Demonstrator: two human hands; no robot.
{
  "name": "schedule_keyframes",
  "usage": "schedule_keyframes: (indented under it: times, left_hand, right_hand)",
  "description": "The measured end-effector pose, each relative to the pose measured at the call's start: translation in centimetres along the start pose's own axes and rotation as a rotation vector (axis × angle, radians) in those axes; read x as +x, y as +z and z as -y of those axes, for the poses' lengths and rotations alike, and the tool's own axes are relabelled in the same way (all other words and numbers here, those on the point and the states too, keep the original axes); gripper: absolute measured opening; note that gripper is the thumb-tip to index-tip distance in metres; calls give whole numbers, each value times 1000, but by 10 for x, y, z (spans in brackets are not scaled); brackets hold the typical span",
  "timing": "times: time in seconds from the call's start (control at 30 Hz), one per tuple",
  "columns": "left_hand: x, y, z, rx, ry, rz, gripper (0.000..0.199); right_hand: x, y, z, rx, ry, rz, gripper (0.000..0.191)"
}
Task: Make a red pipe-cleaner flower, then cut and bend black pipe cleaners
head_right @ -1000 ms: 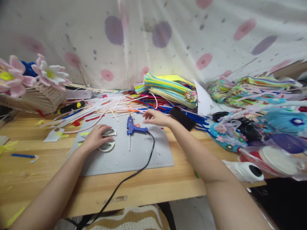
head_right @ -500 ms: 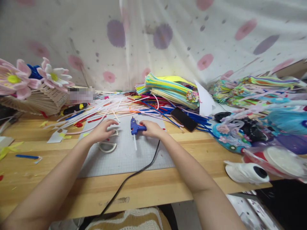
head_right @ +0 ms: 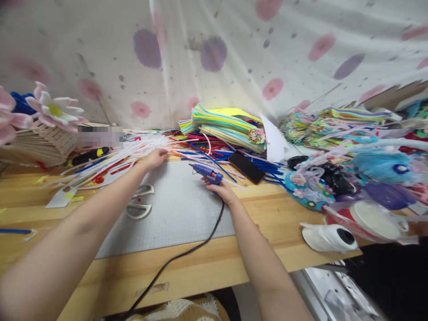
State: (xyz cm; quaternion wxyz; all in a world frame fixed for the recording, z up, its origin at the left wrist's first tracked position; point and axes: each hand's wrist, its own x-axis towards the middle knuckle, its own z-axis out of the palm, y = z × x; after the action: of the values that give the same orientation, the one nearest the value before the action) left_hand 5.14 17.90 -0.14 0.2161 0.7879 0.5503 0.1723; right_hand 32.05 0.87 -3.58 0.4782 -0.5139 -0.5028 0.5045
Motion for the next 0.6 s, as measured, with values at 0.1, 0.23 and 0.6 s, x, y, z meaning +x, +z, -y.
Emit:
schedule_keyframes:
  times: [0.1,0.23,0.6]
  left_hand:
    - [-18,-12,0,1,46,48,38]
    - [-69,-32,18,17,106,160,39]
    - [-153,-6,29,196,223,16,38]
  right_hand:
    - [0,0,0,38,-4,3,34]
    - [0,-1,-3,66,-14,-16,35]
    - [-8,6,0,48,-21,-65,37]
